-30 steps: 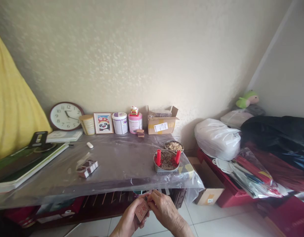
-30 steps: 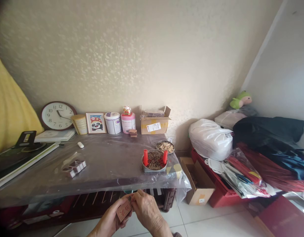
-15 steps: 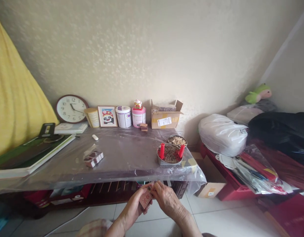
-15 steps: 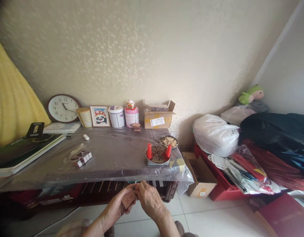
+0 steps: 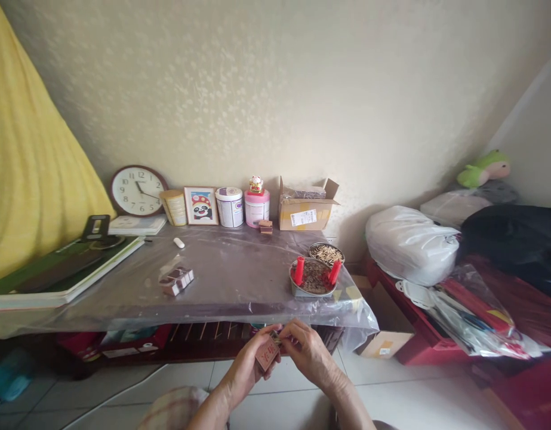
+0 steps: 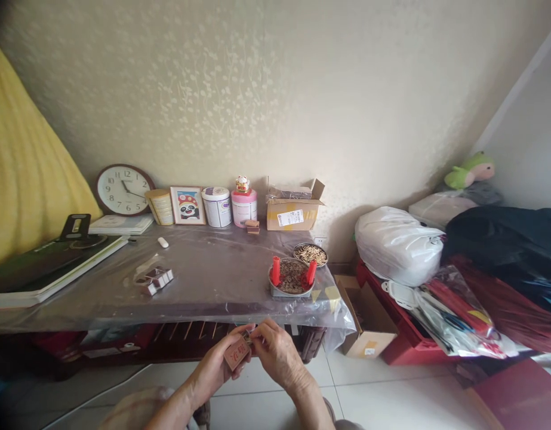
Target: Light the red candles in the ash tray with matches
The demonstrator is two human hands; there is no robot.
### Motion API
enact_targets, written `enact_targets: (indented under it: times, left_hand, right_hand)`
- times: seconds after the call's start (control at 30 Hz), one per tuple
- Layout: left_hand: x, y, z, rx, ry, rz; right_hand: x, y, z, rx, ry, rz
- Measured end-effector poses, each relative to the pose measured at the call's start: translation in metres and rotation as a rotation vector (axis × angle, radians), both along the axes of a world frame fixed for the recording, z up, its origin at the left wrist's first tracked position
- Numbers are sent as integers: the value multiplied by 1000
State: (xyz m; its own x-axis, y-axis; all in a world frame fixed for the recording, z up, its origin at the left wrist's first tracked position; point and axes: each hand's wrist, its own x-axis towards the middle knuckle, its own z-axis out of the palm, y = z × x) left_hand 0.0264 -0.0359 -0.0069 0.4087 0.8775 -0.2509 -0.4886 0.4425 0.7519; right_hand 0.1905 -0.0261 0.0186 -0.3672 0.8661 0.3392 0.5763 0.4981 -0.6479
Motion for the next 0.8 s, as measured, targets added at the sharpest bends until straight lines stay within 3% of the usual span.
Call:
enact_targets:
  times: [0.33, 0.5, 0.63, 0.8]
  left_hand:
    - [3, -4, 3, -87, -119, -83]
    - [0, -2, 4, -149, -181, -86]
    - [-3, 1, 6, -183, -240, -82]
    - [-2, 0, 9, -182, -265, -62]
  right_hand:
    - [-7, -4, 10, -128, 196, -7]
    - [-6, -4, 8, -375, 492, -56]
    - [-6, -3, 7, -434, 665, -52]
    - [-9, -3, 4, -440, 635, -45]
